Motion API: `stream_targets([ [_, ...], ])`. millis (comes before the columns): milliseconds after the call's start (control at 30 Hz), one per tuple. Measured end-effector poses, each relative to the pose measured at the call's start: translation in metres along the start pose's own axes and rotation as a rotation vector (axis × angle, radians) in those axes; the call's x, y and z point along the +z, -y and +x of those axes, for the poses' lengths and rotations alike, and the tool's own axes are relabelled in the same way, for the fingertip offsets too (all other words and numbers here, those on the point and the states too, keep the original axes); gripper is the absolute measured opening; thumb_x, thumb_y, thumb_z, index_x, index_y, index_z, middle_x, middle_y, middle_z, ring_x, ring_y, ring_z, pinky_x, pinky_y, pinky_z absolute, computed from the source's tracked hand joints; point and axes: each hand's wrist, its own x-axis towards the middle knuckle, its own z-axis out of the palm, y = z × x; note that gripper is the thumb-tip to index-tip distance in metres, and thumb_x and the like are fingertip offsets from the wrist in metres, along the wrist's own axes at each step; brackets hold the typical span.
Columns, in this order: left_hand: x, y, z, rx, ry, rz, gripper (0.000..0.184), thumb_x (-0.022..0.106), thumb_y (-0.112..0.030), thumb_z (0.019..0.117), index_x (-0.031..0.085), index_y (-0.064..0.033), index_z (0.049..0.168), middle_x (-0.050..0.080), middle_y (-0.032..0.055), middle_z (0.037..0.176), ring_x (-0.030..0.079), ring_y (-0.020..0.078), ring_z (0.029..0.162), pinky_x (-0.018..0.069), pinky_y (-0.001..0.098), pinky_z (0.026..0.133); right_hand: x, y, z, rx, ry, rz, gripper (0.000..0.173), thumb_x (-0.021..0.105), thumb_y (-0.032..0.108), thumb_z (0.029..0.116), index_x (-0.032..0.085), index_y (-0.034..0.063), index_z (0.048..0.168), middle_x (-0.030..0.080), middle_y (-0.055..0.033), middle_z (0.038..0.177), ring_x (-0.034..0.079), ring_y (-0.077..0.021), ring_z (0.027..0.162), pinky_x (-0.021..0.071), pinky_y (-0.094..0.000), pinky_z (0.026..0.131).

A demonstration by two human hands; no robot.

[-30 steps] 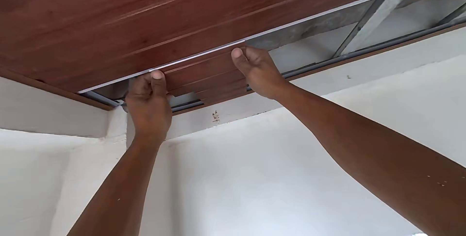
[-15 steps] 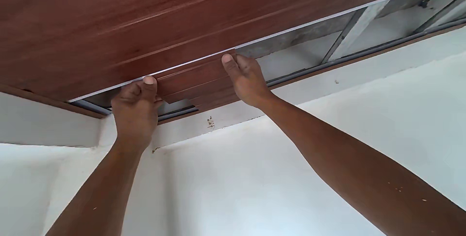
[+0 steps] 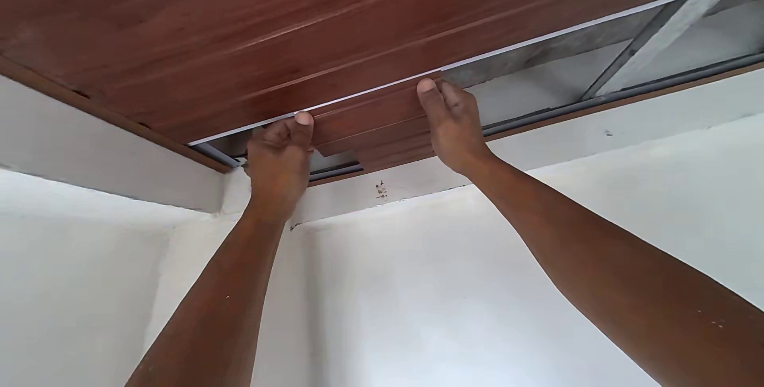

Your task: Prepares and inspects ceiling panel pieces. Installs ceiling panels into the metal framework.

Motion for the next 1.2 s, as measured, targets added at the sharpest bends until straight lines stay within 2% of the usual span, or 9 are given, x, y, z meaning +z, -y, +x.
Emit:
stream_targets([
  [200,-0.003,-0.003,0.003,-0.025,0.022,0.01,0.028,0.06,-0.033,0.1051,0.07,-0.0088,0.094,0.074,0.0003,0.089,0.074,0.0112,0.082,0.0635,0.0323,0.081,0.001,-0.003,0.001,-0.006,-0.019,0.01,0.038,0.048,0.038,0.1098,0.069,0.0095,0.097,0.068,-0.0001,0.081,0.068,-0.0088,0.079,0.0572,-0.0328,0.073],
  [400,0.003,0.005,0.006,0.012,-0.056,0.024,0.03,0.064,-0.035,0.1028,0.07,-0.0087,0.091,0.073,0.0012,0.084,0.073,0.0125,0.077,0.064,0.0343,0.077,0.009,-0.007,0.001,-0.044,-0.064,0.033,0.036,0.05,0.037,0.1093,0.068,0.0079,0.1,0.068,-0.0016,0.083,0.069,-0.0099,0.078,0.0591,-0.0316,0.073],
  [567,0.015,0.017,-0.002,0.09,-0.125,-0.033,0.028,0.064,-0.035,0.103,0.07,-0.0073,0.102,0.074,0.0024,0.092,0.075,0.0153,0.083,0.0661,0.0381,0.079,0.023,-0.007,-0.003,-0.074,-0.157,0.084,0.029,0.052,0.029,0.1089,0.067,0.0035,0.109,0.07,-0.0047,0.093,0.07,-0.0105,0.086,0.0606,-0.0308,0.08],
  [667,0.015,0.021,-0.005,0.166,-0.052,0.015,0.025,0.075,-0.02,0.0951,0.066,-0.005,0.113,0.075,0.0017,0.099,0.074,0.0117,0.089,0.0646,0.0325,0.083,0.03,-0.006,-0.005,-0.074,-0.188,0.161,0.027,0.052,0.026,0.1091,0.064,0.0018,0.114,0.069,-0.0064,0.095,0.07,-0.0119,0.088,0.0619,-0.0312,0.081],
  [733,0.01,0.019,-0.005,0.131,-0.014,0.116,0.031,0.081,-0.014,0.0889,0.065,-0.0048,0.114,0.075,-0.0004,0.098,0.073,0.0058,0.088,0.0624,0.0259,0.083,0.026,-0.008,-0.006,-0.067,-0.113,0.184,0.029,0.056,0.025,0.1071,0.058,0.0008,0.125,0.069,-0.0084,0.103,0.07,-0.013,0.095,0.0622,-0.0323,0.085],
  [767,0.007,0.019,-0.004,0.1,-0.007,0.166,0.029,0.082,-0.016,0.0887,0.066,-0.005,0.111,0.075,-0.001,0.094,0.071,0.0042,0.085,0.0608,0.0249,0.08,0.021,-0.011,-0.008,-0.047,-0.039,0.188,0.038,0.062,0.022,0.104,0.053,0.0006,0.133,0.069,-0.0098,0.111,0.071,-0.0143,0.102,0.0624,-0.0338,0.089],
  [867,-0.002,0.023,0.002,0.065,0.032,0.237,0.026,0.078,-0.024,0.0929,0.066,-0.0053,0.107,0.072,0.0015,0.092,0.07,0.0077,0.081,0.0612,0.0307,0.079,0.001,-0.033,-0.015,0.049,0.194,0.082,0.059,0.072,0.012,0.0957,0.042,0.0027,0.145,0.066,-0.0119,0.127,0.068,-0.016,0.115,0.0603,-0.0365,0.099],
  [1000,-0.001,0.027,0.006,0.074,0.042,0.15,0.022,0.075,-0.018,0.0954,0.061,-0.0054,0.107,0.07,0.0019,0.094,0.071,0.0104,0.081,0.0644,0.0341,0.079,-0.004,-0.055,-0.018,0.029,0.25,-0.153,0.05,0.068,0.012,0.0982,0.047,0.0025,0.143,0.069,-0.0111,0.123,0.07,-0.0148,0.113,0.0586,-0.0365,0.1],
  [1200,-0.014,0.027,0.009,0.071,0.046,0.193,0.023,0.075,-0.02,0.0951,0.062,-0.0057,0.107,0.071,0.0025,0.095,0.072,0.0108,0.082,0.0645,0.0347,0.079,0.009,-0.055,-0.022,0.029,0.214,-0.21,0.048,0.069,0.014,0.0977,0.049,0.0035,0.14,0.072,-0.0101,0.117,0.072,-0.0152,0.108,0.06,-0.0373,0.097],
])
